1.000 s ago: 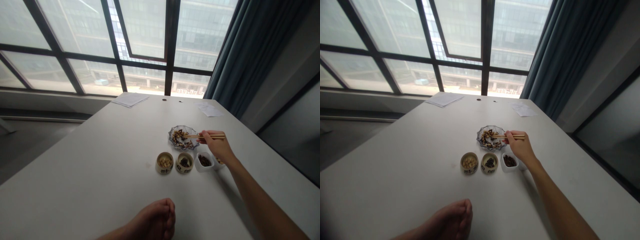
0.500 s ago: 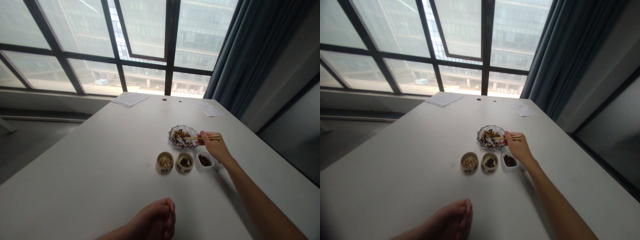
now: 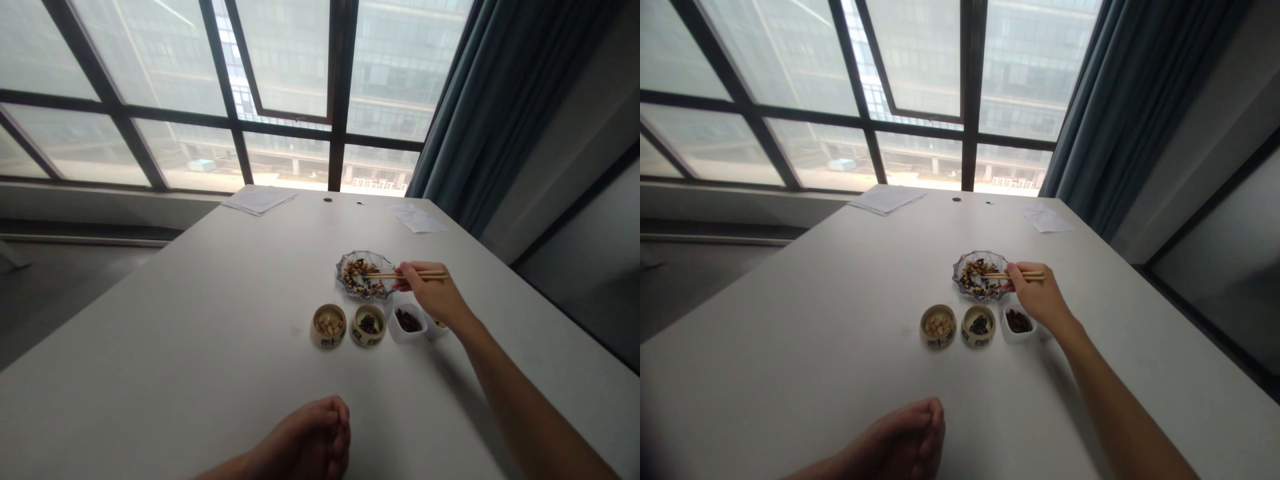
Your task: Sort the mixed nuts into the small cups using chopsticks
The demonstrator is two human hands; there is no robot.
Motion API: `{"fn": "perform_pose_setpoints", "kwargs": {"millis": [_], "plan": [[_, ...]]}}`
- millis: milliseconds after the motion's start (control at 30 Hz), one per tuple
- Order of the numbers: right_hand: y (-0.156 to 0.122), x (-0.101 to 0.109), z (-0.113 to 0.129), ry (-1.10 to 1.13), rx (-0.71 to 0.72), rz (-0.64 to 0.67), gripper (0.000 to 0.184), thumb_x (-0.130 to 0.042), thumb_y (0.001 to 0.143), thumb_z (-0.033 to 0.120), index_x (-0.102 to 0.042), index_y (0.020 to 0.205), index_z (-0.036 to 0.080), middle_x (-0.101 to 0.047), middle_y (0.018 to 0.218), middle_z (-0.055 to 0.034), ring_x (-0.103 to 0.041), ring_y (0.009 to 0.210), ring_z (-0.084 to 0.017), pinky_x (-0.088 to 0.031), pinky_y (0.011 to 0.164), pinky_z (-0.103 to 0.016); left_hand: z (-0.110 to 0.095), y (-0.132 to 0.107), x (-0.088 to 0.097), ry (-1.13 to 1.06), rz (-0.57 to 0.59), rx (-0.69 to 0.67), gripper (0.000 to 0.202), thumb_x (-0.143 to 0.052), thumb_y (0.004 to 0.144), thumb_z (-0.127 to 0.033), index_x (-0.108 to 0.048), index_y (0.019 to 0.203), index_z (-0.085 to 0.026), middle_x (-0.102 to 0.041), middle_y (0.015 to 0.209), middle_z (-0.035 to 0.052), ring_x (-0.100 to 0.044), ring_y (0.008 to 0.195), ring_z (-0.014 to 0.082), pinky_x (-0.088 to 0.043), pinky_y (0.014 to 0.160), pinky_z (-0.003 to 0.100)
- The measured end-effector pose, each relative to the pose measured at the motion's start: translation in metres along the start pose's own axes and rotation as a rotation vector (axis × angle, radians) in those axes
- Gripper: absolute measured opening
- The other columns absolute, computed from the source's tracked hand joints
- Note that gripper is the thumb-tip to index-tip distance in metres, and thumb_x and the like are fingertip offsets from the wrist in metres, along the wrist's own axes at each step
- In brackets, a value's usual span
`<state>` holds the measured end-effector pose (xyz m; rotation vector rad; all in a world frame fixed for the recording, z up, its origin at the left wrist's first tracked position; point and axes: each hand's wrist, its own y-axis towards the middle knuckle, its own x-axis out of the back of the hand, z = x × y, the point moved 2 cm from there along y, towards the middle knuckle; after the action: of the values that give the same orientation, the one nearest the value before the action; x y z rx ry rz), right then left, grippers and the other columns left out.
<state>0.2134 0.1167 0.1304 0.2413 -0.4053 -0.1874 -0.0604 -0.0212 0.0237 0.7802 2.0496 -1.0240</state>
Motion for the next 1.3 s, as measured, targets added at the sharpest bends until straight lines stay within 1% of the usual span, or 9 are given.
{"fn": "perform_pose_setpoints", "kwargs": {"millis": [100, 167, 300, 433, 700, 867, 1100, 1200, 1300], "plan": [[0.005, -0.008, -0.014, -0.017, -0.011, -0.020, 0.042, -0.065, 0.095, 0.053, -0.080, 0.086, 0.015, -0.079, 0.073, -0.0076, -0.079, 0.067, -0.027, -0.066, 0.063, -0.036, -0.001, 0.000, 0.000, -0.019, -0.006, 0.008, 0.012, -0.068, 0.080, -0.028, -0.061, 0.083, -0.018, -0.051, 0.068, -0.0016, -0.044, 0.057, 0.0094, -0.018, 0.061, 0.027], [0.005, -0.011, -0.017, -0.013, -0.017, -0.027, 0.041, -0.064, 0.096, 0.051, -0.079, 0.085, 0.015, -0.078, 0.072, -0.0073, -0.078, 0.065, -0.027, -0.065, 0.061, -0.035, 0.000, 0.001, 0.001, -0.013, 0.001, 0.005, 0.012, -0.067, 0.080, -0.028, -0.061, 0.083, -0.018, -0.051, 0.068, -0.0015, -0.045, 0.057, 0.0096, -0.018, 0.060, 0.028], [0.003, -0.014, -0.015, -0.020, -0.025, -0.035, 0.039, -0.063, 0.097, 0.049, -0.078, 0.086, 0.014, -0.078, 0.071, -0.0076, -0.077, 0.064, -0.026, -0.062, 0.060, -0.033, 0.001, 0.003, 0.003, -0.010, 0.011, -0.022, 0.013, -0.068, 0.079, -0.028, -0.060, 0.082, -0.018, -0.050, 0.067, -0.0020, -0.044, 0.055, 0.0099, -0.018, 0.060, 0.028], [0.003, -0.014, -0.014, -0.037, -0.021, -0.041, 0.039, -0.060, 0.098, 0.047, -0.078, 0.086, 0.015, -0.078, 0.072, -0.0074, -0.077, 0.065, -0.025, -0.061, 0.059, -0.032, 0.000, 0.002, 0.001, -0.021, -0.004, 0.007, 0.012, -0.067, 0.080, -0.027, -0.060, 0.084, -0.019, -0.050, 0.067, -0.0023, -0.044, 0.056, 0.0098, -0.019, 0.061, 0.028], [0.003, -0.014, -0.015, -0.048, -0.007, -0.058, 0.040, -0.061, 0.097, 0.048, -0.079, 0.085, 0.015, -0.078, 0.069, -0.0076, -0.077, 0.063, -0.025, -0.062, 0.060, -0.033, 0.003, 0.002, 0.003, 0.019, 0.005, 0.003, 0.012, -0.066, 0.080, -0.028, -0.058, 0.082, -0.019, -0.050, 0.067, -0.0020, -0.044, 0.055, 0.0104, -0.019, 0.060, 0.029], [0.004, -0.013, -0.015, -0.007, -0.011, -0.074, 0.038, -0.062, 0.096, 0.047, -0.078, 0.083, 0.015, -0.077, 0.069, -0.0081, -0.077, 0.062, -0.026, -0.062, 0.059, -0.034, 0.003, 0.004, 0.007, 0.011, 0.028, -0.015, 0.012, -0.066, 0.080, -0.028, -0.059, 0.079, -0.018, -0.050, 0.065, -0.0019, -0.044, 0.054, 0.0103, -0.020, 0.060, 0.028], [0.005, -0.016, -0.019, -0.014, 0.013, -0.026, 0.037, -0.062, 0.097, 0.047, -0.077, 0.083, 0.017, -0.077, 0.069, -0.0068, -0.077, 0.064, -0.025, -0.062, 0.060, -0.033, 0.003, 0.003, 0.006, -0.027, 0.024, 0.023, 0.008, -0.066, 0.081, -0.025, -0.061, 0.080, -0.018, -0.050, 0.065, -0.0021, -0.045, 0.054, 0.0098, -0.020, 0.059, 0.027], [0.006, -0.018, -0.022, -0.054, 0.045, 0.002, 0.036, -0.061, 0.098, 0.046, -0.077, 0.083, 0.017, -0.077, 0.070, -0.0068, -0.077, 0.064, -0.025, -0.061, 0.061, -0.033, 0.004, 0.004, 0.008, -0.036, 0.024, 0.001, 0.008, -0.065, 0.081, -0.026, -0.062, 0.081, -0.018, -0.052, 0.066, -0.0016, -0.047, 0.054, 0.0100, -0.021, 0.058, 0.027], [0.005, -0.018, -0.023, -0.070, 0.049, -0.005, 0.037, -0.060, 0.098, 0.045, -0.077, 0.083, 0.016, -0.077, 0.069, -0.0071, -0.076, 0.062, -0.024, -0.060, 0.059, -0.033, 0.005, 0.005, 0.010, -0.033, 0.036, -0.012, 0.010, -0.066, 0.080, -0.028, -0.063, 0.081, -0.018, -0.052, 0.066, -0.0013, -0.048, 0.054, 0.0106, -0.021, 0.058, 0.027]]}}
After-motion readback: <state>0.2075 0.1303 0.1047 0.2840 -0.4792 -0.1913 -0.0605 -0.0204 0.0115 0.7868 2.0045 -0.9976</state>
